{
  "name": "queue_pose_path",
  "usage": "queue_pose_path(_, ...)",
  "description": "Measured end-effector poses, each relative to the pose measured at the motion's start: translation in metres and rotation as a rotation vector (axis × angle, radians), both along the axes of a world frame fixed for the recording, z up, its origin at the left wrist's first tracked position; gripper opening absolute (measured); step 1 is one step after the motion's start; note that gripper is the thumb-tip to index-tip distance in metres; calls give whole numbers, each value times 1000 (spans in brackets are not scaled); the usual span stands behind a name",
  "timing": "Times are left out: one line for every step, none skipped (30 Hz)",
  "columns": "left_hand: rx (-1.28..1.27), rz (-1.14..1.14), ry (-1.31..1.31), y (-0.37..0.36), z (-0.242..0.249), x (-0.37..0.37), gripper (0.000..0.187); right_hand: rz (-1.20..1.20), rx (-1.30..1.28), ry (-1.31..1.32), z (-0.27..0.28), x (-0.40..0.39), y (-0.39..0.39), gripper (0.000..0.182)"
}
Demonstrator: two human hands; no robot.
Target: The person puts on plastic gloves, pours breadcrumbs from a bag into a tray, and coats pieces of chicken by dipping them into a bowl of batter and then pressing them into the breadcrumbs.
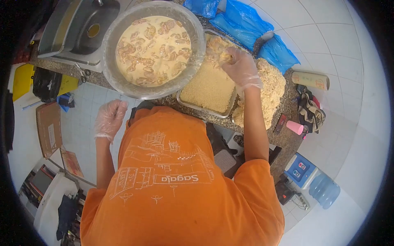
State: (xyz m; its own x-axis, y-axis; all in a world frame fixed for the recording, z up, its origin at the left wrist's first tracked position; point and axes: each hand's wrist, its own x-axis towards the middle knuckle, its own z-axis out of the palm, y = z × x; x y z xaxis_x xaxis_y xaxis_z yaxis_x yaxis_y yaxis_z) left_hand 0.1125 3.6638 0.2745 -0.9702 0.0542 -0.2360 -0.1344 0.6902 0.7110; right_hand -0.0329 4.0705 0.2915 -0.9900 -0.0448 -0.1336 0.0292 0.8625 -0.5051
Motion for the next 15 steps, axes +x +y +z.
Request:
queue_pose_path(-31, -30, -33, -1, 4, -3, 35, -6, 0, 0, 4, 1, -2, 44)
queue_pose_path(-63, -58, -68, -2, 7, -5, 37, -3, 19, -81, 11, 0, -8, 41)
queue_pose_path(-64, -59, -70, -3, 8, -7, 37, 1, 37, -163, 14, 0, -13, 39)
queue_pose_path(-51, -48, -84, -5, 9, -8, 36, 2, 35, -166, 0, 1, -5, 39)
queue_pose_path(-38, -37, -100, -8, 9, -9, 36, 145, 98, -74, -26, 5, 13, 35)
queue_pose_path(-38, -34, -105, -10, 8, -9, 36, 289, 159, 18, -47, 9, 28, 31)
queue_pose_path(-30, -28, -92, -14, 6, -9, 35, 293, 157, 14, -60, 13, 36, 31)
queue_pose_path(-23, -20, -81, -17, 5, -9, 35, 284, 328, 31, -69, 18, 39, 27)
queue_pose_path(-26, -15, -87, -21, 3, -9, 35, 276, 498, 51, -77, 21, 41, 23)
queue_pose_path(-23, -6, -78, -24, 2, -10, 34, 282, 494, 46, -71, 20, 26, 23)
queue_pose_path(-19, 2, -70, -27, 1, -10, 34, 331, 429, 94, -57, 18, -1, 23)
queue_pose_path(-21, 2, -77, -31, 1, -10, 34, 375, 365, 142, -52, 17, -26, 23)
queue_pose_path(-17, -8, -85, -35, 1, -12, 34, 425, 283, 143, -57, 15, -48, 20)
queue_pose_path(-13, -20, -92, -39, 1, -14, 34, 474, 203, 145, -64, 10, -71, 18)
queue_pose_path(-12, -21, -93, -43, 0, -16, 34, 585, 325, 25, -75, 2, -95, 18)
